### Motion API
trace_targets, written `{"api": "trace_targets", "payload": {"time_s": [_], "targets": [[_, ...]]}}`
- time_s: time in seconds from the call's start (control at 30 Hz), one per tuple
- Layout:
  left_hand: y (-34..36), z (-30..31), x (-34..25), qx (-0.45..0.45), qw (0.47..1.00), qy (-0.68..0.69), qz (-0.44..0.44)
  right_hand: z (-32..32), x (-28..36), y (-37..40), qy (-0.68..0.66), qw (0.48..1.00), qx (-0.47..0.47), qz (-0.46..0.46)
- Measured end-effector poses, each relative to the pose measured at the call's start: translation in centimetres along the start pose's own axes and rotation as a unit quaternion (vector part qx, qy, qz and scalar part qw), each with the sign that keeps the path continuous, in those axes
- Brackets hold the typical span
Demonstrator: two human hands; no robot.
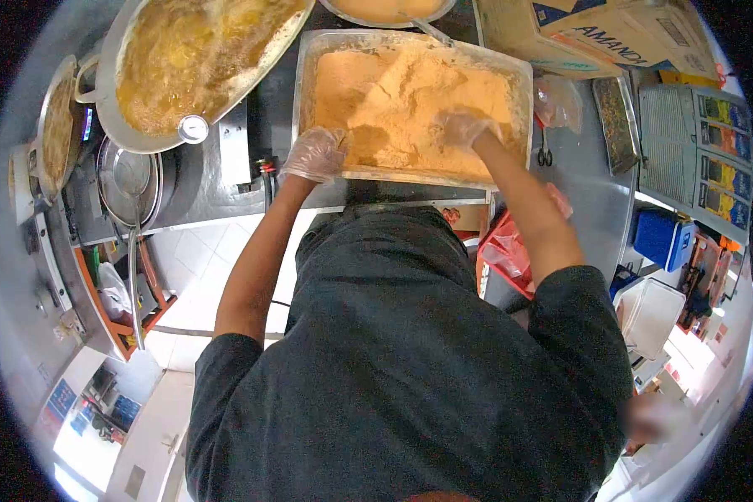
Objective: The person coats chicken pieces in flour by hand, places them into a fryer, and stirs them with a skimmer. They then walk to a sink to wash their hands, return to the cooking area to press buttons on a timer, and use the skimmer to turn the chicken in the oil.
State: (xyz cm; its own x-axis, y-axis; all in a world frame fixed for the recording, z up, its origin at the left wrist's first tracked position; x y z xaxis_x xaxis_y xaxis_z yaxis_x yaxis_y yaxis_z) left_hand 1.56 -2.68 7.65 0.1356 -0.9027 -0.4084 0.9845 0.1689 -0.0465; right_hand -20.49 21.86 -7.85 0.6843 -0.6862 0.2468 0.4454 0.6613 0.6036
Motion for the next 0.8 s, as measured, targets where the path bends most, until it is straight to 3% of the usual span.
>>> {"api": "trace_targets", "payload": {"time_s": [0.17,0.23,0.3,0.37,0.47,0.53,0.6,0.63,0.7,0.77,0.8], "targets": [[0.4,-0.3,0.2,-0.017,0.999,-0.004,-0.027,-0.4,2.7,8.4,-0.267,0.944,-0.126,-0.144],[0.2,-0.5,0.2,0.005,0.999,-0.007,-0.038,-4.0,-2.3,7.7,-0.348,0.882,-0.298,-0.113],[0.1,0.9,-0.4,-0.034,0.998,0.011,-0.042,-3.1,-3.3,8.8,-0.276,0.878,-0.372,-0.123],[0.4,1.2,-0.4,-0.049,0.998,0.025,-0.044,3.0,1.4,12.5,-0.056,0.922,-0.342,-0.17],[0.0,0.9,0.0,-0.038,0.998,0.041,-0.031,7.9,3.8,15.9,-0.151,0.873,-0.424,-0.187],[0.1,1.5,-0.1,-0.031,0.999,0.044,-0.001,3.2,-1.2,12.1,-0.051,0.943,-0.289,-0.155],[0.5,0.8,0.0,-0.076,0.993,0.065,-0.061,2.6,-1.5,12.1,0.066,0.959,-0.234,-0.148],[0.6,0.3,0.4,-0.079,0.992,0.07,-0.066,3.5,-1.1,12.5,0.135,0.947,-0.251,-0.151],[0.6,1.5,-0.1,-0.056,0.994,0.075,-0.059,5.1,-0.1,14.3,0.13,0.92,-0.311,-0.2],[0.7,3.5,-1.1,-0.032,0.996,0.069,-0.055,7.0,-0.5,16.1,-0.004,0.875,-0.395,-0.279],[0.8,4.2,-1.2,-0.033,0.996,0.061,-0.063,7.1,-0.7,15.4,0.007,0.888,-0.373,-0.269]]}}
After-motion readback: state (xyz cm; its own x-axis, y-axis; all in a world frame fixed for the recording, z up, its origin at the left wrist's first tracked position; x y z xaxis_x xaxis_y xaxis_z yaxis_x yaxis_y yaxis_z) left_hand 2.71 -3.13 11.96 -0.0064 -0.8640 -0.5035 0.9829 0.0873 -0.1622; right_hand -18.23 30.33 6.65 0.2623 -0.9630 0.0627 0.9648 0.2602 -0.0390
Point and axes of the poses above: each hand's wrist, its own y-axis away from the middle knuckle, its own z-axis out of the back of the hand, x = y × z, the point moved 8 cm from there along -y, towards the middle knuckle, and after that the axes turned 12 degrees about -x, right-handed, at the moved point
